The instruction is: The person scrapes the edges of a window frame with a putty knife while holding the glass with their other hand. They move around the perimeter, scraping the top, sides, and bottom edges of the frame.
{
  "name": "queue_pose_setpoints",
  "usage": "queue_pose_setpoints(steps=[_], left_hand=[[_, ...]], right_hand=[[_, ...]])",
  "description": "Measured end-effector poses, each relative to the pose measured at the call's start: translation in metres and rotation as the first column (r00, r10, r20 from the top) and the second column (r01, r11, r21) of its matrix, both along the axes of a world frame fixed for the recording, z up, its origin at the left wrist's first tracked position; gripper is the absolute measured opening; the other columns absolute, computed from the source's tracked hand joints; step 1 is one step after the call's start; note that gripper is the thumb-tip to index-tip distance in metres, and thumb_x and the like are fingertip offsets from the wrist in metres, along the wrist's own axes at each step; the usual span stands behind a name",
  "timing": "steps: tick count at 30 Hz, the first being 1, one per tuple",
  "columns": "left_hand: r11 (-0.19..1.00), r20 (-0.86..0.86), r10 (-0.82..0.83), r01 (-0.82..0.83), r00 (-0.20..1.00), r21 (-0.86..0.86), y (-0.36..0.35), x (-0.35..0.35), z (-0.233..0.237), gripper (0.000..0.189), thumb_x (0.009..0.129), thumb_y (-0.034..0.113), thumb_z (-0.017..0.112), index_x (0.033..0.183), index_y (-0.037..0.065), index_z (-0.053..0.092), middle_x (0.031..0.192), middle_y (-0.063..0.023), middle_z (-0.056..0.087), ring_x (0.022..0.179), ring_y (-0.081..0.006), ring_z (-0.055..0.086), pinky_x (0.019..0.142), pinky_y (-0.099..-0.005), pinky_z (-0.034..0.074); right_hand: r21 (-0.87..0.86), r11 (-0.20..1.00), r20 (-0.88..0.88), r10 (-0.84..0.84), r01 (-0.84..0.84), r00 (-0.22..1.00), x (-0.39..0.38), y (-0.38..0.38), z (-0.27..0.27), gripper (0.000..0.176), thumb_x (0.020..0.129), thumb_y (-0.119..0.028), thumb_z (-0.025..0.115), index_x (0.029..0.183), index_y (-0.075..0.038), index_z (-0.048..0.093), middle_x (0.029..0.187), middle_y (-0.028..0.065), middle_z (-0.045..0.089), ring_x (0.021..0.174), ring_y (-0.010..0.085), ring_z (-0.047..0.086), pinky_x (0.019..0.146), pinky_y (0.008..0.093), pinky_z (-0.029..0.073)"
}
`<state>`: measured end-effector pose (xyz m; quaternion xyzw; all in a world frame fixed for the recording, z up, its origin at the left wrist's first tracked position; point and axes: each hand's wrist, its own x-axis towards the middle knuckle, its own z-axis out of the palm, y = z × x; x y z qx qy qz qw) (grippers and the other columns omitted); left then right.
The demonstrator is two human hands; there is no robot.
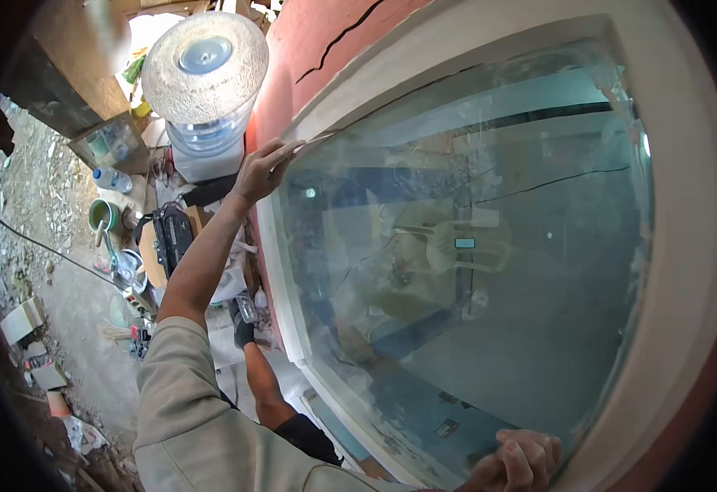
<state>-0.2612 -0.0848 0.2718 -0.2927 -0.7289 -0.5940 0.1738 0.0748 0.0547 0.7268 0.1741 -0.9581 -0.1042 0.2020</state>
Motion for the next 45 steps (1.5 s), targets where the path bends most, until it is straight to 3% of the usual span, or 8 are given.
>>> queue_pose_setpoints(steps=[10, 13, 17, 18, 21, 27, 39, 45], left_hand=[[0.977, 0.173, 0.066, -0.028, 0.983, -0.213, -0.022, 0.031, -0.120, 0.036, 0.096, 0.005, 0.062, 0.131, 0.011, 0.068, 0.093, -0.0152, 0.063, 0.087, -0.0324, 0.068, 0.076, -0.0428, 0.053], [0.580, 0.394, 0.165, 0.235, 0.904, -0.780, -0.065, 0.052, -0.160, 0.036, 0.097, 0.016, 0.061, 0.131, 0.022, 0.068, 0.096, -0.0159, 0.063, 0.094, -0.0371, 0.067, 0.079, -0.0474, 0.053], [0.835, 0.443, 0.198, 0.086, 0.874, -0.544, -0.077, 0.063, -0.110, 0.033, 0.102, 0.019, 0.054, 0.132, 0.024, 0.068, 0.096, -0.0171, 0.065, 0.096, -0.0357, 0.069, 0.080, -0.0499, 0.053], [0.923, 0.352, 0.052, 0.090, 0.934, -0.374, -0.075, 0.057, -0.087, 0.033, 0.101, 0.015, 0.058, 0.133, 0.016, 0.067, 0.091, -0.0171, 0.063, 0.086, -0.0339, 0.068, 0.074, -0.0455, 0.052], [1.000, 0.112, -0.001, 0.004, 0.994, -0.026, -0.049, 0.034, 0.034, 0.034, 0.098, 0.009, 0.064, 0.132, 0.010, 0.067, 0.087, -0.0145, 0.061, 0.075, -0.0311, 0.062, 0.069, -0.0399, 0.050], [0.983, -0.177, -0.066, 0.094, 0.982, 0.156, -0.011, -0.004, 0.229, 0.038, 0.096, 0.005, 0.067, 0.134, 0.012, 0.068, 0.085, -0.0091, 0.064, 0.071, -0.0210, 0.062, 0.066, -0.0343, 0.050], [0.984, -0.042, 0.003, 0.005, 0.999, 0.180, 0.004, -0.010, 0.195, 0.029, 0.097, 0.008, 0.068, 0.126, 0.009, 0.071, 0.077, -0.0096, 0.060, 0.063, -0.0243, 0.057, 0.059, -0.0358, 0.046], [0.999, -0.064, 0.033, -0.032, 0.997, 0.009, -0.017, 0.002, 0.192, 0.031, 0.097, 0.007, 0.067, 0.127, 0.013, 0.071, 0.082, -0.0093, 0.062, 0.063, -0.0254, 0.061, 0.059, -0.0389, 0.048]], right_hand=[[0.034, 0.999, 0.002, 0.010, -0.010, 1.000, -0.002, 0.000, -0.003, 0.012, 0.090, -0.004, 0.064, 0.100, -0.010, 0.068, 0.074, 0.0026, 0.068, 0.057, 0.0175, 0.063, 0.053, 0.0280, 0.040], [0.036, 0.999, -0.019, 0.017, -0.016, 1.000, 0.000, 0.000, -0.001, 0.012, 0.090, -0.004, 0.063, 0.100, -0.010, 0.067, 0.073, 0.0030, 0.068, 0.057, 0.0176, 0.063, 0.053, 0.0281, 0.040], [0.029, 0.999, -0.023, 0.018, -0.017, 1.000, 0.003, 0.001, 0.001, 0.012, 0.090, -0.003, 0.062, 0.100, -0.009, 0.067, 0.073, 0.0036, 0.068, 0.056, 0.0176, 0.063, 0.053, 0.0282, 0.040], [0.026, 1.000, -0.023, 0.017, -0.016, 1.000, 0.003, 0.001, 0.001, 0.012, 0.090, -0.002, 0.062, 0.100, -0.009, 0.067, 0.073, 0.0037, 0.068, 0.056, 0.0177, 0.063, 0.053, 0.0282, 0.040], [0.019, 1.000, -0.037, 0.017, -0.016, 0.999, 0.002, 0.002, 0.003, 0.013, 0.090, -0.002, 0.062, 0.100, -0.008, 0.067, 0.072, 0.0041, 0.068, 0.056, 0.0177, 0.062, 0.052, 0.0282, 0.040], [0.006, 1.000, -0.052, 0.008, -0.008, 0.999, 0.003, -0.001, 0.003, 0.013, 0.090, 0.000, 0.060, 0.100, -0.007, 0.066, 0.072, 0.0049, 0.068, 0.055, 0.0178, 0.062, 0.052, 0.0284, 0.040], [0.017, 1.000, -0.053, -0.002, 0.003, 0.999, 0.003, -0.001, 0.006, 0.013, 0.091, 0.000, 0.059, 0.100, -0.006, 0.065, 0.071, 0.0063, 0.068, 0.053, 0.0177, 0.061, 0.051, 0.0281, 0.040], [-0.016, 1.000, -0.067, 0.026, -0.027, 0.997, -0.005, -0.003, 0.008, 0.011, 0.092, -0.002, 0.058, 0.099, -0.006, 0.065, 0.071, 0.0064, 0.068, 0.054, 0.0178, 0.062, 0.051, 0.0276, 0.040]])
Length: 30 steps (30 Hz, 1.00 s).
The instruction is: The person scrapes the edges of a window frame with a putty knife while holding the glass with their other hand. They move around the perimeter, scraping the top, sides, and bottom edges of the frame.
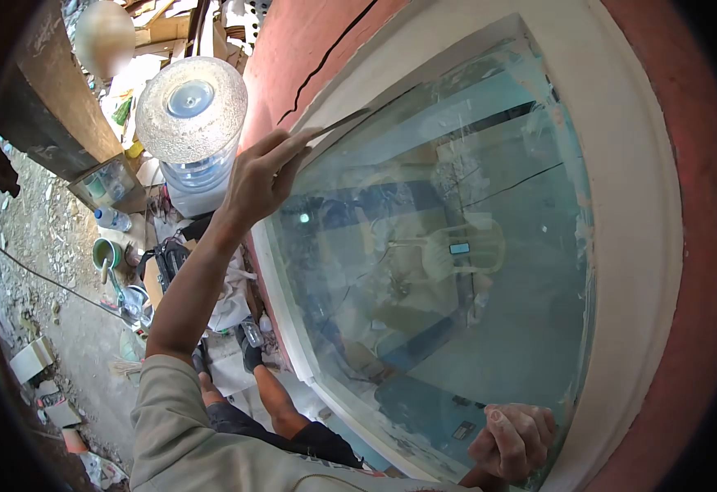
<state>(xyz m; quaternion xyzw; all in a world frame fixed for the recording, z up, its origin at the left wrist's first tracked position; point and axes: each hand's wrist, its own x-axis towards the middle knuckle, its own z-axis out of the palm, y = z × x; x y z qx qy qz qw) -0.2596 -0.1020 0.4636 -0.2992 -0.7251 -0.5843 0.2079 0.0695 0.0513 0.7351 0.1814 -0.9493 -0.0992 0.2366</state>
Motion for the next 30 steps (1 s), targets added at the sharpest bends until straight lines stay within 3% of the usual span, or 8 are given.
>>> queue_pose_setpoints(steps=[4, 9, 20, 23, 27, 28, 29, 30], left_hand=[[0.997, -0.094, 0.002, 0.005, 0.996, 0.071, 0.016, -0.012, 0.053, 0.034, 0.096, 0.007, 0.067, 0.128, 0.015, 0.071, 0.082, -0.0082, 0.062, 0.065, -0.0242, 0.062, 0.059, -0.0375, 0.049], [0.996, -0.093, -0.050, 0.057, 0.994, 0.075, 0.016, -0.016, 0.020, 0.037, 0.096, 0.004, 0.066, 0.132, 0.013, 0.069, 0.082, -0.0087, 0.061, 0.063, -0.0223, 0.059, 0.060, -0.0352, 0.048], [0.984, 0.285, -0.132, 0.159, 0.949, -0.075, -0.009, 0.014, -0.322, 0.040, 0.097, 0.005, 0.064, 0.136, 0.014, 0.066, 0.096, -0.0116, 0.063, 0.085, -0.0303, 0.065, 0.077, -0.0382, 0.052], [0.763, 0.491, 0.205, 0.176, 0.847, -0.622, -0.029, 0.040, -0.401, 0.040, 0.097, 0.015, 0.060, 0.135, 0.025, 0.066, 0.098, -0.0114, 0.064, 0.095, -0.0353, 0.067, 0.078, -0.0461, 0.051], [0.900, 0.457, 0.287, -0.074, 0.842, -0.430, -0.027, 0.068, -0.459, 0.030, 0.100, 0.018, 0.056, 0.127, 0.013, 0.069, 0.088, -0.0118, 0.066, 0.075, -0.0318, 0.067, 0.068, -0.0425, 0.055], [0.981, 0.842, 0.183, -0.149, 0.507, -0.124, -0.015, 0.074, -0.458, 0.025, 0.103, 0.022, 0.054, 0.121, 0.012, 0.069, 0.086, -0.0091, 0.066, 0.070, -0.0248, 0.066, 0.061, -0.0371, 0.053], [0.926, 0.990, -0.093, -0.355, 0.102, 0.124, -0.005, 0.076, -0.457, 0.024, 0.106, 0.026, 0.053, 0.116, 0.012, 0.069, 0.083, -0.0064, 0.067, 0.064, -0.0177, 0.065, 0.054, -0.0316, 0.051], [0.909, 0.987, -0.149, -0.385, 0.053, 0.158, 0.007, 0.080, -0.460, 0.029, 0.108, 0.034, 0.050, 0.104, 0.011, 0.067, 0.080, -0.0024, 0.066, 0.056, -0.0082, 0.058, 0.045, -0.0241, 0.044]], right_hand=[[-0.001, 1.000, 0.018, -0.030, 0.030, 0.999, 0.006, 0.003, -0.004, 0.010, 0.092, -0.003, 0.058, 0.099, -0.006, 0.065, 0.071, 0.0064, 0.069, 0.054, 0.0180, 0.062, 0.051, 0.0276, 0.040], [0.037, 0.998, 0.037, -0.046, 0.045, 0.998, 0.009, 0.001, -0.008, 0.010, 0.093, -0.004, 0.058, 0.100, -0.006, 0.065, 0.072, 0.0064, 0.068, 0.054, 0.0182, 0.062, 0.052, 0.0279, 0.041], [0.139, 0.990, 0.051, -0.039, 0.032, 0.998, 0.000, 0.002, -0.040, 0.010, 0.094, -0.006, 0.058, 0.101, -0.006, 0.066, 0.072, 0.0064, 0.068, 0.055, 0.0187, 0.062, 0.052, 0.0284, 0.041], [0.149, 0.988, 0.059, -0.033, 0.024, 0.998, -0.001, 0.004, -0.044, 0.010, 0.095, -0.006, 0.058, 0.102, -0.006, 0.066, 0.072, 0.0064, 0.068, 0.055, 0.0188, 0.062, 0.052, 0.0285, 0.041], [0.167, 0.986, 0.072, -0.023, 0.011, 0.997, -0.003, 0.009, -0.043, 0.011, 0.095, -0.007, 0.058, 0.102, -0.006, 0.066, 0.072, 0.0064, 0.068, 0.055, 0.0190, 0.062, 0.052, 0.0287, 0.041], [0.167, 0.986, 0.079, -0.022, 0.009, 0.997, -0.004, 0.010, -0.042, 0.011, 0.096, -0.007, 0.058, 0.103, -0.006, 0.066, 0.072, 0.0064, 0.068, 0.055, 0.0190, 0.062, 0.052, 0.0288, 0.041], [0.166, 0.986, 0.080, -0.021, 0.008, 0.997, -0.005, 0.011, -0.041, 0.011, 0.096, -0.008, 0.058, 0.103, -0.006, 0.066, 0.072, 0.0064, 0.068, 0.055, 0.0191, 0.062, 0.052, 0.0288, 0.041], [0.164, 0.986, 0.085, -0.022, 0.008, 0.996, -0.007, 0.012, -0.040, 0.011, 0.096, -0.008, 0.058, 0.103, -0.006, 0.066, 0.072, 0.0064, 0.068, 0.055, 0.0191, 0.062, 0.052, 0.0289, 0.041]])
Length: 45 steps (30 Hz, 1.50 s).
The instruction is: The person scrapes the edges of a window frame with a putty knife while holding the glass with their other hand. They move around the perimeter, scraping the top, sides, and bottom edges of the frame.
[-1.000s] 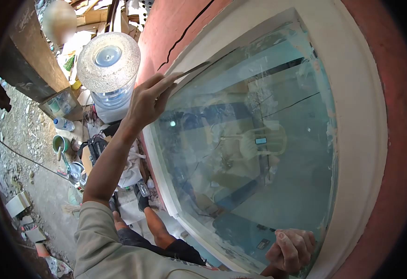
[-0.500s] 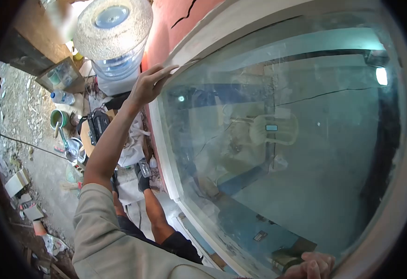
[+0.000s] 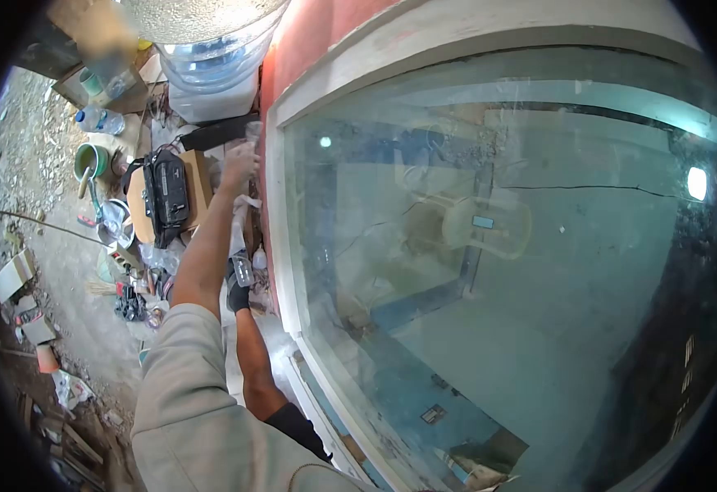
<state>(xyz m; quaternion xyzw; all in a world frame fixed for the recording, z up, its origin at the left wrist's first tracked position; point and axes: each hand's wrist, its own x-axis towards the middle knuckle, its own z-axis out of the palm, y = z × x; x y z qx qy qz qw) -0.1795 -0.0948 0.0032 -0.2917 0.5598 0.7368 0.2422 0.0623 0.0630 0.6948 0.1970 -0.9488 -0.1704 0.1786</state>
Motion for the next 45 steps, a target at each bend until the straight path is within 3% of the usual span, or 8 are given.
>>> queue_pose_setpoints(steps=[4, 7, 10, 23, 30, 39, 42, 45], left_hand=[[0.971, 0.319, -0.057, -0.021, 0.946, 0.236, 0.027, -0.025, 0.032, 0.035, 0.109, 0.030, 0.045, 0.087, 0.007, 0.060, 0.074, -0.0041, 0.062, 0.046, -0.0071, 0.049, 0.039, -0.0195, 0.036], [0.858, 0.342, -0.176, -0.027, 0.923, 0.513, 0.030, -0.051, -0.058, 0.034, 0.110, 0.017, 0.034, 0.079, 0.010, 0.043, 0.063, 0.0022, 0.045, 0.040, -0.0057, 0.031, 0.036, -0.0186, 0.033], [0.857, 0.442, -0.083, -0.162, 0.893, 0.489, 0.036, -0.076, 0.004, 0.030, 0.110, 0.015, 0.032, 0.084, 0.007, 0.045, 0.063, 0.0025, 0.045, 0.040, -0.0051, 0.032, 0.035, -0.0191, 0.034], [0.749, 0.488, -0.118, -0.245, 0.865, 0.615, 0.017, -0.101, 0.102, 0.027, 0.107, 0.009, 0.038, 0.092, -0.005, 0.055, 0.070, -0.0004, 0.050, 0.042, -0.0019, 0.035, 0.034, -0.0158, 0.030], [0.615, 0.459, -0.235, -0.235, 0.857, 0.753, 0.010, -0.107, 0.227, 0.024, 0.107, 0.007, 0.030, 0.088, -0.003, 0.043, 0.072, -0.0029, 0.042, 0.043, -0.0037, 0.038, 0.034, -0.0150, 0.033], [0.592, 0.351, -0.440, -0.027, 0.826, 0.806, -0.012, -0.128, 0.453, 0.026, 0.109, 0.014, 0.037, 0.102, -0.005, 0.053, 0.071, 0.0001, 0.051, 0.043, -0.0015, 0.041, 0.035, -0.0121, 0.039], [0.558, 0.222, -0.487, 0.105, 0.845, 0.823, -0.018, -0.126, 0.555, 0.027, 0.111, 0.018, 0.039, 0.101, -0.003, 0.054, 0.072, -0.0002, 0.052, 0.046, -0.0008, 0.043, 0.035, -0.0113, 0.037], [0.373, -0.322, -0.479, 0.522, 0.816, 0.767, -0.039, -0.108, 0.638, 0.027, 0.110, 0.023, 0.045, 0.104, 0.001, 0.059, 0.073, 0.0001, 0.054, 0.051, -0.0024, 0.045, 0.037, -0.0130, 0.031]], right_hand=[[0.004, 1.000, 0.001, 0.013, -0.013, 1.000, -0.005, 0.001, 0.002, 0.011, 0.096, -0.008, 0.058, 0.103, -0.006, 0.066, 0.072, 0.0063, 0.068, 0.055, 0.0193, 0.062, 0.052, 0.0291, 0.042], [0.006, 1.000, 0.000, 0.025, -0.025, 1.000, -0.010, 0.004, 0.000, 0.011, 0.097, -0.009, 0.058, 0.104, -0.006, 0.066, 0.072, 0.0063, 0.068, 0.055, 0.0194, 0.062, 0.052, 0.0292, 0.042], [0.011, 0.999, -0.009, 0.031, -0.031, 0.999, -0.013, 0.007, 0.000, 0.012, 0.097, -0.010, 0.058, 0.104, -0.006, 0.067, 0.073, 0.0063, 0.068, 0.056, 0.0196, 0.062, 0.052, 0.0293, 0.042], [-0.013, 1.000, -0.047, 0.023, -0.024, 0.999, -0.006, 0.000, 0.017, 0.013, 0.099, -0.012, 0.058, 0.106, -0.006, 0.067, 0.073, 0.0063, 0.067, 0.056, 0.0202, 0.062, 0.052, 0.0300, 0.042], [-0.039, 0.999, -0.131, -0.018, 0.013, 0.991, 0.012, 0.000, 0.027, 0.014, 0.100, -0.013, 0.058, 0.107, -0.006, 0.068, 0.073, 0.0063, 0.067, 0.056, 0.0205, 0.062, 0.052, 0.0303, 0.043], [-0.105, 0.992, -0.227, -0.097, 0.075, 0.969, 0.012, -0.004, 0.021, 0.012, 0.092, -0.013, 0.066, 0.103, -0.014, 0.072, 0.077, -0.0016, 0.066, 0.064, 0.0149, 0.064, 0.057, 0.0305, 0.045], [-0.134, 0.988, -0.218, -0.107, 0.079, 0.970, 0.012, -0.007, 0.020, 0.018, 0.087, -0.011, 0.068, 0.104, -0.016, 0.072, 0.073, -0.0029, 0.062, 0.063, 0.0144, 0.062, 0.059, 0.0293, 0.046], [-0.176, 0.981, -0.203, -0.122, 0.087, 0.972, 0.015, -0.006, 0.020, 0.022, 0.085, -0.011, 0.069, 0.106, -0.015, 0.072, 0.070, -0.0012, 0.061, 0.063, 0.0165, 0.062, 0.059, 0.0304, 0.048]])
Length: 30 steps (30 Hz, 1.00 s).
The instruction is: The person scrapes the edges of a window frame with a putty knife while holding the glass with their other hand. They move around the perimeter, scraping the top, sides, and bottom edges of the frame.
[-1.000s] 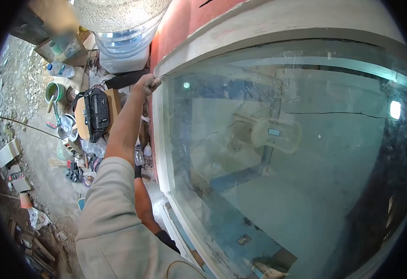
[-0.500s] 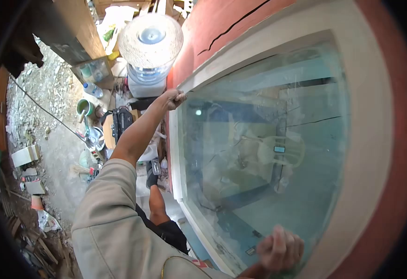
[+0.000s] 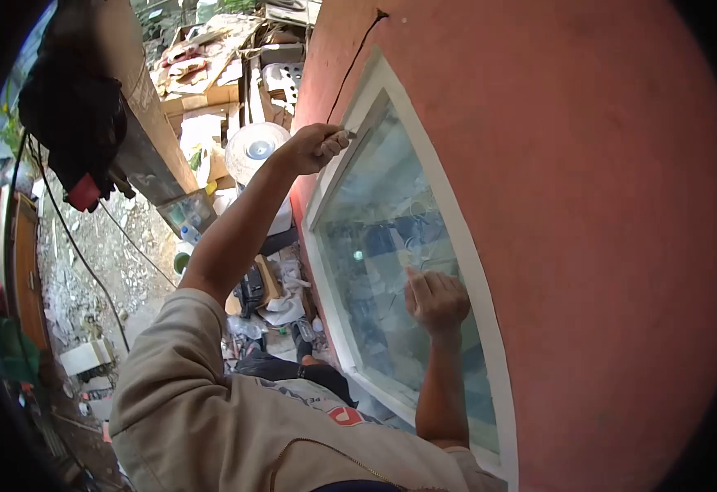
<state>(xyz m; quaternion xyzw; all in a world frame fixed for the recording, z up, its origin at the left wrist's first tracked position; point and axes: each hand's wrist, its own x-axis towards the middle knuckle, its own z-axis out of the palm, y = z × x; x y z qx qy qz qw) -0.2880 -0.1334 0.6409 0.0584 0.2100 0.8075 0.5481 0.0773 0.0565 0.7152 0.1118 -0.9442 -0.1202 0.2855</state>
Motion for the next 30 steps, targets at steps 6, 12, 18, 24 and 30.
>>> queue_pose_setpoints(steps=[6, 12, 18, 24, 30], left_hand=[[0.691, -0.676, 0.322, -0.653, 0.663, -0.311, -0.001, 0.096, 0.042, 0.031, 0.105, 0.025, 0.054, 0.125, 0.004, 0.066, 0.083, 0.0010, 0.057, 0.061, -0.0046, 0.050, 0.052, -0.0233, 0.042], [0.451, -0.976, 0.066, -0.866, -0.210, 0.217, 0.056, 0.116, -0.029, 0.050, 0.088, 0.007, 0.057, 0.137, -0.006, 0.059, 0.109, -0.0157, 0.069, 0.088, -0.0238, 0.070, 0.071, -0.0336, 0.055], [0.437, -0.998, 0.031, -0.899, 0.057, -0.037, 0.059, 0.136, 0.004, 0.049, 0.082, 0.006, 0.056, 0.129, -0.004, 0.066, 0.082, -0.0251, 0.069, 0.077, -0.0246, 0.072, 0.069, -0.0355, 0.055], [0.389, -0.990, 0.001, -0.913, 0.138, -0.127, 0.064, 0.090, -0.001, 0.047, 0.082, 0.005, 0.056, 0.127, 0.005, 0.070, 0.080, -0.0279, 0.065, 0.074, -0.0302, 0.072, 0.069, -0.0376, 0.052], [0.377, -0.995, 0.040, -0.923, 0.097, -0.075, 0.067, 0.119, 0.003, 0.045, 0.080, 0.004, 0.056, 0.123, 0.000, 0.070, 0.088, -0.0307, 0.065, 0.083, -0.0415, 0.070, 0.076, -0.0446, 0.053]], right_hand=[[-0.560, 0.827, 0.013, 0.062, -0.044, 0.998, 0.033, -0.011, -0.007, 0.024, 0.084, -0.005, 0.068, 0.106, -0.013, 0.073, 0.077, 0.0056, 0.067, 0.063, 0.0256, 0.066, 0.059, 0.0378, 0.053], [-0.592, 0.805, 0.065, 0.010, 0.030, 0.998, 0.058, -0.009, -0.015, 0.024, 0.086, -0.001, 0.067, 0.108, -0.009, 0.072, 0.078, 0.0089, 0.067, 0.063, 0.0273, 0.066, 0.057, 0.0379, 0.053], [-0.485, 0.875, 0.045, 0.016, 0.008, 0.999, 0.055, -0.005, -0.028, 0.027, 0.084, -0.002, 0.068, 0.110, -0.010, 0.071, 0.075, 0.0070, 0.064, 0.062, 0.0254, 0.065, 0.056, 0.0368, 0.053], [-0.255, 0.964, 0.012, 0.074, -0.068, 0.997, 0.046, 0.000, -0.016, 0.028, 0.082, -0.005, 0.071, 0.109, -0.012, 0.072, 0.073, 0.0038, 0.063, 0.061, 0.0214, 0.064, 0.055, 0.0345, 0.053], [-0.243, 0.960, 0.006, 0.145, -0.140, 0.989, 0.046, 0.003, -0.017, 0.026, 0.081, -0.006, 0.073, 0.107, -0.011, 0.073, 0.073, 0.0024, 0.063, 0.060, 0.0187, 0.064, 0.055, 0.0324, 0.053]])
